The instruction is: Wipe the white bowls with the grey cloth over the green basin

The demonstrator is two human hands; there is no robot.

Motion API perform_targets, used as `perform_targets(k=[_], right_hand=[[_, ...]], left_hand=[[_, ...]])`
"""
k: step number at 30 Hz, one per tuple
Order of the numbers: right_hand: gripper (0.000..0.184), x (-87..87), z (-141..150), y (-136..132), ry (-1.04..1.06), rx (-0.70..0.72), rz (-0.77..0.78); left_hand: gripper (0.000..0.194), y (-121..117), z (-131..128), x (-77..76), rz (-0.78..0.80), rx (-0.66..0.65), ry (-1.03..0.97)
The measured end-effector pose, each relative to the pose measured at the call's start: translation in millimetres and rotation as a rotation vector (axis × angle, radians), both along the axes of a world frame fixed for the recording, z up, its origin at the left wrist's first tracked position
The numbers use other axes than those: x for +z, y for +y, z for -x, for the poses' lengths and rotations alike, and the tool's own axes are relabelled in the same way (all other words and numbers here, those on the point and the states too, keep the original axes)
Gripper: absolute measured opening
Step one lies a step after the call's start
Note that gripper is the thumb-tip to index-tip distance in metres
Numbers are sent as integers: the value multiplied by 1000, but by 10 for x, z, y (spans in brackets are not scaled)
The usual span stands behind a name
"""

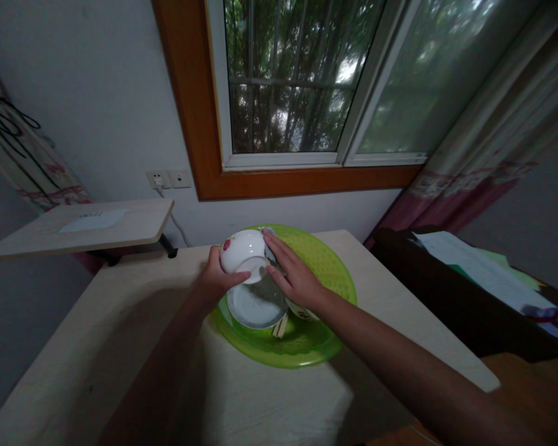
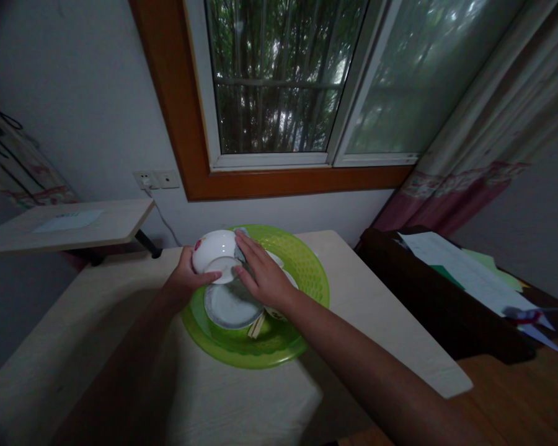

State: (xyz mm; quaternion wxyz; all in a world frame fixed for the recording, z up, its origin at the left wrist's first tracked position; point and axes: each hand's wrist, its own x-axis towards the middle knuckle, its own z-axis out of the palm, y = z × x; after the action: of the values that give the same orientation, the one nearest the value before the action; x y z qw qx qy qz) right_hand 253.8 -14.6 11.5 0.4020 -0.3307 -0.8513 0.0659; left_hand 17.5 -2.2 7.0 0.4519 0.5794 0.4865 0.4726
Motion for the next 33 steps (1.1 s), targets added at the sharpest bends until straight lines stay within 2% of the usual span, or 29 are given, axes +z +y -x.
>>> perform_targets(k=[10, 17, 23, 28, 33], right_hand=[[73, -25, 45, -85, 41, -127, -98], [73, 44, 40, -126, -9, -11, -71], [66, 55, 56, -103, -76, 68, -149], [63, 39, 32, -58, -89, -31, -161], [55, -16, -28, 17, 9, -122, -33]], left_hand=[[77, 43, -4, -43, 7, -79, -2], [68, 9, -36, 8, -11, -92, 55], [65, 29, -51, -23, -30, -120, 70], [66, 13, -57, 16, -2, -139, -45], [73, 20, -45, 10, 26, -87, -111]])
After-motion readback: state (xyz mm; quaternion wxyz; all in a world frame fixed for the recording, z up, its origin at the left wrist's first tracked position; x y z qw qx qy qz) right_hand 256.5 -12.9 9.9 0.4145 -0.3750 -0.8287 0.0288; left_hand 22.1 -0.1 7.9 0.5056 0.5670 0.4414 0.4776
